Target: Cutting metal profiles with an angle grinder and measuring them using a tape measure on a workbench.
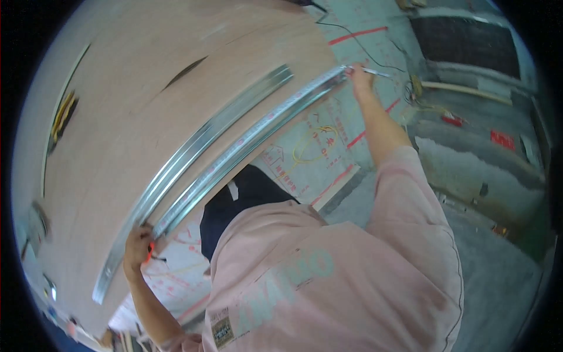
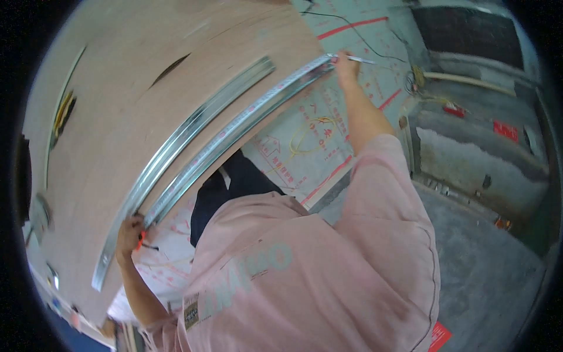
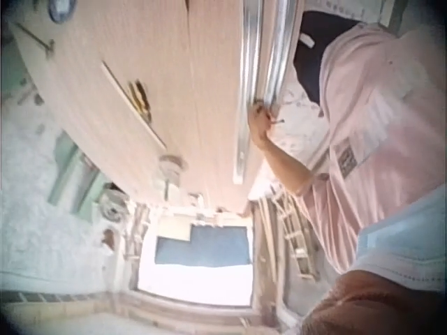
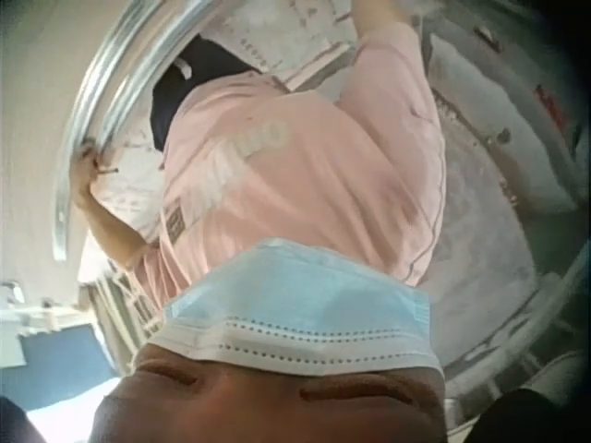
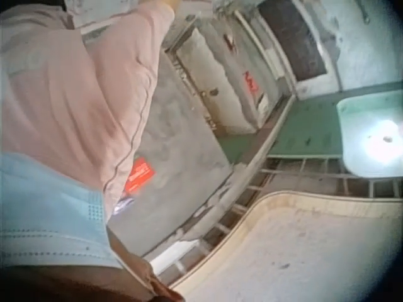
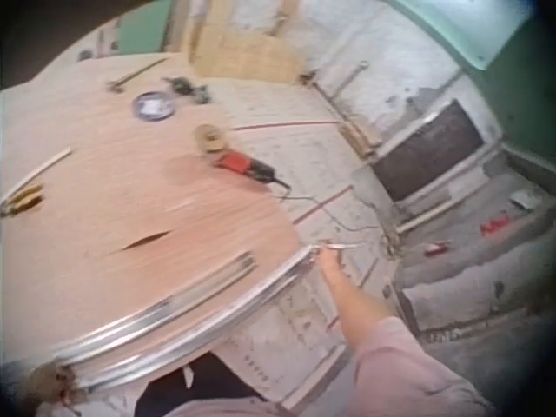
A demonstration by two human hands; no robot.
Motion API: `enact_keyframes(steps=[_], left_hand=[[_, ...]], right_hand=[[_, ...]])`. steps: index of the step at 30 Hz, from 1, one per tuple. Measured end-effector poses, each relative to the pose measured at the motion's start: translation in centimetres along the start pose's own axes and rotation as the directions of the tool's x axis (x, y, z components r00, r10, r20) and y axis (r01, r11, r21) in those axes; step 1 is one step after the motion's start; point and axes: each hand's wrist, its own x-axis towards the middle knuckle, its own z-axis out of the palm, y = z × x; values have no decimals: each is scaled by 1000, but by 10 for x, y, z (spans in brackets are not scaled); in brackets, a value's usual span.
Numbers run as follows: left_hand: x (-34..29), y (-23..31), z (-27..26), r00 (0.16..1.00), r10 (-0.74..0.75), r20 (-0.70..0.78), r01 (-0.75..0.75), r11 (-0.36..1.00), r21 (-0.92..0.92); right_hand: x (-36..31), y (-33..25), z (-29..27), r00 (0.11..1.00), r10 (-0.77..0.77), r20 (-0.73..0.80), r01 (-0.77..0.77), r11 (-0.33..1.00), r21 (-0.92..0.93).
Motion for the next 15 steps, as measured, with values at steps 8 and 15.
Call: enact_keyframes(steps=[8,15], left_hand=[[-3,13,-2,991,-125,40,128,990,-63],[2,18,-6,977,-181,113,195,974,-119]], right_hand=[[-12,-30,-10,999,7,42,-1,990,-138],[-12,-36,-10,998,57,33,-47,969,-244]])
